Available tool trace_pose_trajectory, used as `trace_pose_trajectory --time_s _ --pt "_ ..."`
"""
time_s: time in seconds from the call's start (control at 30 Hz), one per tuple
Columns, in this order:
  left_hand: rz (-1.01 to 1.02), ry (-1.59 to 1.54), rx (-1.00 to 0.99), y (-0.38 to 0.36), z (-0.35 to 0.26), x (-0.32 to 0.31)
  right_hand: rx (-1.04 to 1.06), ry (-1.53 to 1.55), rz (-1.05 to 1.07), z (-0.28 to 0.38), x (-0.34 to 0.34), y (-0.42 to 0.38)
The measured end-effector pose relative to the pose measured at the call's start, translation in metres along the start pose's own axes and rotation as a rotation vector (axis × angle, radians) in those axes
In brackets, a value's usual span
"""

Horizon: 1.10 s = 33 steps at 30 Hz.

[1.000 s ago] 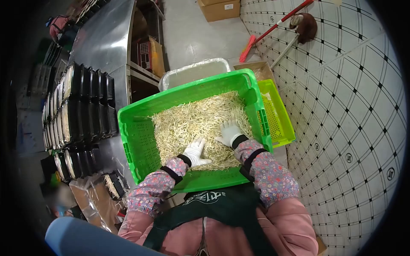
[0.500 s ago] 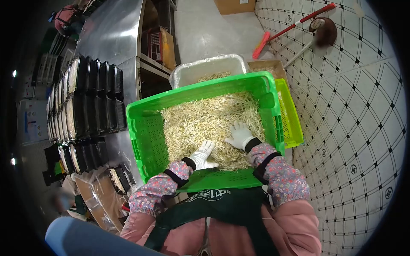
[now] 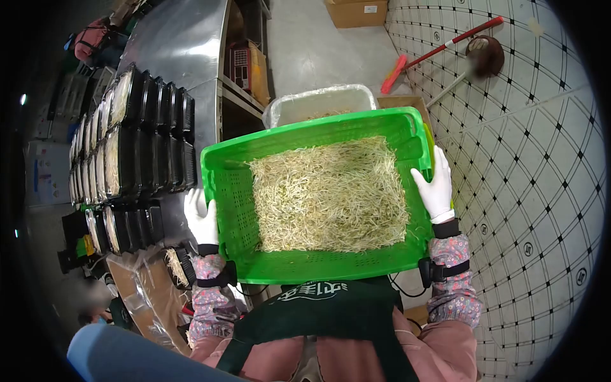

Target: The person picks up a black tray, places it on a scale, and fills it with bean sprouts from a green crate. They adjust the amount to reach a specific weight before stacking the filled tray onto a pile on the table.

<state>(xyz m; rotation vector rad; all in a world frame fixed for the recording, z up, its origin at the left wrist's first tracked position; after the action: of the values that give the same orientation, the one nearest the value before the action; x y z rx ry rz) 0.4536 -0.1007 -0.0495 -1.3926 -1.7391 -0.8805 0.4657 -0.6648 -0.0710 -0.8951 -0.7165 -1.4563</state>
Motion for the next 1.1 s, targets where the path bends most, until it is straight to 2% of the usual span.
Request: trace_pose_trajectory --time_s 0.03,0.07,0.1,0.17,0.23,0.3,0.33,0.43,0.5,0.57,0.6,0.67,0.77,0.8,0.9,1.03,1.07,1.1 --pt "0.015 -0.038 0.115 0.001 0.013 0.005 -0.148 0.230 0.117 0.000 0.003 -0.001" --pt "0.085 -0.115 0.281 0.000 0.018 0.006 -0.210 0.304 0.174 -0.017 -0.005 -0.001" --pt "0.145 -0.083 0.291 -0.002 0.030 0.001 -0.273 0.377 0.229 -0.032 -0.015 -0.001" --pt "0.149 -0.116 0.243 -0.006 0.036 -0.011 -0.287 0.407 0.204 -0.018 -0.012 -0.001" --pt "0.164 -0.180 0.227 -0.010 0.032 -0.018 0.017 -0.111 -0.137 0.011 0.001 0.001" --pt "0.011 0.052 -0.060 -0.008 0.005 -0.018 0.195 -0.024 -0.164 0.051 0.006 0.008" --pt "0.015 -0.038 -0.097 -0.007 -0.018 -0.021 0.242 0.024 -0.098 0.065 -0.003 0.016" --pt "0.319 -0.219 -0.230 -0.005 -0.062 -0.059 0.315 0.005 0.149 0.086 -0.062 0.051" --pt "0.575 -0.180 -0.364 -0.009 -0.090 -0.086 0.156 -0.062 0.408 0.078 -0.116 0.079" --pt "0.941 -0.182 -0.325 -0.016 -0.097 -0.114 -0.036 -0.151 0.754 0.058 -0.165 0.110" --pt "1.039 -0.132 -0.317 -0.019 -0.095 -0.128 -0.027 -0.228 0.715 0.041 -0.194 0.119" --pt "1.216 -0.065 -0.274 -0.023 -0.091 -0.151 -0.006 -0.354 0.706 0.031 -0.207 0.130" --pt "1.285 -0.074 -0.171 -0.016 -0.077 -0.180 -0.066 -0.436 0.688 0.027 -0.232 0.133" --pt "1.250 -0.079 -0.124 -0.016 -0.066 -0.196 -0.004 -0.469 0.601 0.024 -0.236 0.125" --pt "1.236 -0.118 -0.105 -0.005 -0.074 -0.217 -0.056 -0.403 0.732 0.032 -0.223 0.122" --pt "1.184 -0.295 -0.054 0.003 -0.099 -0.239 -0.004 -0.303 0.667 0.023 -0.218 0.116" --pt "1.074 -0.272 -0.100 -0.008 -0.095 -0.249 0.101 -0.272 0.464 0.005 -0.239 0.112" --pt "0.963 -0.242 -0.144 -0.021 -0.091 -0.258 0.129 -0.251 0.485 0.001 -0.244 0.114"
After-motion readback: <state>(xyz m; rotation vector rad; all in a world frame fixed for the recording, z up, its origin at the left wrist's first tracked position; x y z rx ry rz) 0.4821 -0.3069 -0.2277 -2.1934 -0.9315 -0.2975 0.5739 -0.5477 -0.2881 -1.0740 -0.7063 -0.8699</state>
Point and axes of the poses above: each hand's wrist, its own y-axis towards the middle knuckle, its own x-axis out of the back of the hand, z = x × y, the point moved 2 cm from there along y, towards the middle knuckle, and after that the axes turned 15 degrees about z, right-handed, at the moved point
